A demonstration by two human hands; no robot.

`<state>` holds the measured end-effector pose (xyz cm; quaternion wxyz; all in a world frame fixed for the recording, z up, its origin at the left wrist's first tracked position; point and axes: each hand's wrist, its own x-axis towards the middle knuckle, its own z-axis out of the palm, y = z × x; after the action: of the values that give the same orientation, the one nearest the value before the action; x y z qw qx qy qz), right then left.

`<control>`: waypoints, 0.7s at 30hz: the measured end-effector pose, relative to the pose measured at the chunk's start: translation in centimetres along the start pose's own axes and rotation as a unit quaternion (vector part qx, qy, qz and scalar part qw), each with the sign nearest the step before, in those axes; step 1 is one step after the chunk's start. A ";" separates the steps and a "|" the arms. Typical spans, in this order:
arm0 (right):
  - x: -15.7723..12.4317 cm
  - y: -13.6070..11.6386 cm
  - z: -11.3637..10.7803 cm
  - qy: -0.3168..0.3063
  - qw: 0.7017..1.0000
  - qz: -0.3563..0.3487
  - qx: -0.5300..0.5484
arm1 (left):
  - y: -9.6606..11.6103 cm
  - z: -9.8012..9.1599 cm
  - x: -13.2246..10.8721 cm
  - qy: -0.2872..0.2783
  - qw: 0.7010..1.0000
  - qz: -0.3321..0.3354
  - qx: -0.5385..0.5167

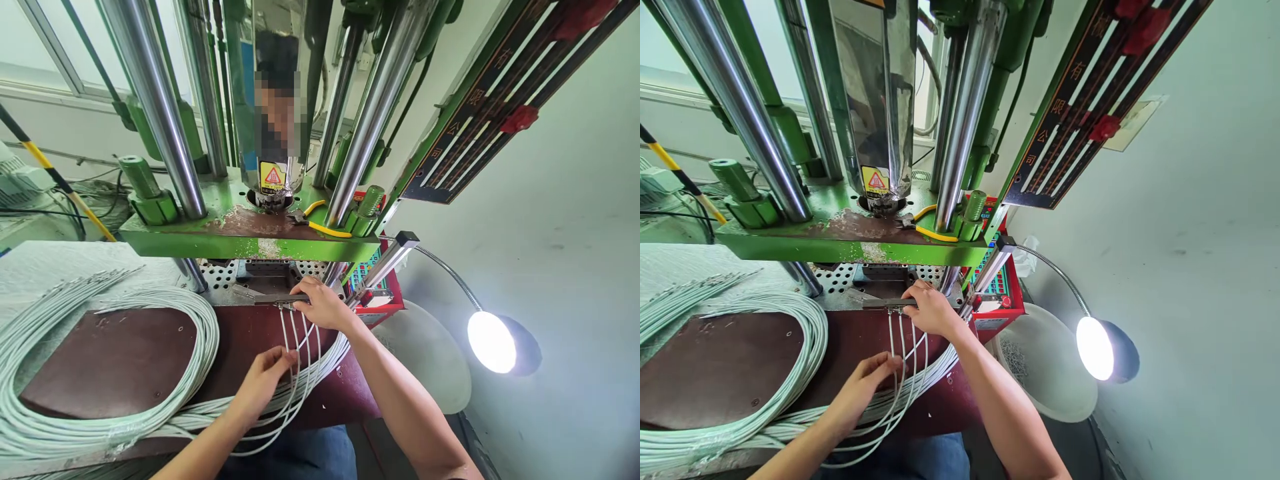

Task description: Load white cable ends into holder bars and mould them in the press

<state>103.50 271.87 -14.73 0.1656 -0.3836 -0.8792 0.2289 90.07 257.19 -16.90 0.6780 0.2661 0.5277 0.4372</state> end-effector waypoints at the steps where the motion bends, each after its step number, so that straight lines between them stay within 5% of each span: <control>1: 0.2 -0.1 0.0 -0.002 1.000 -0.001 0.000 | -0.2 0.4 -0.1 -0.012 0.999 -0.012 -0.040; 7: 1.5 -0.4 -0.2 -0.020 1.000 -0.002 -0.019 | -1.0 1.0 -0.4 -0.143 0.974 -0.090 -0.148; 13: 3.0 -0.9 -0.1 -0.053 0.997 0.016 -0.060 | -0.3 -0.6 0.3 -0.147 0.979 -0.087 -0.110; 21: 7.5 -0.8 1.6 -0.083 0.986 0.053 -0.136 | 2.5 -2.6 3.9 -0.069 0.990 -0.082 -0.089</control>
<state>97.42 276.54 -14.78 0.0260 -0.4281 -0.8913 0.1469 87.05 261.48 -17.54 0.7674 0.1897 0.4589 0.4056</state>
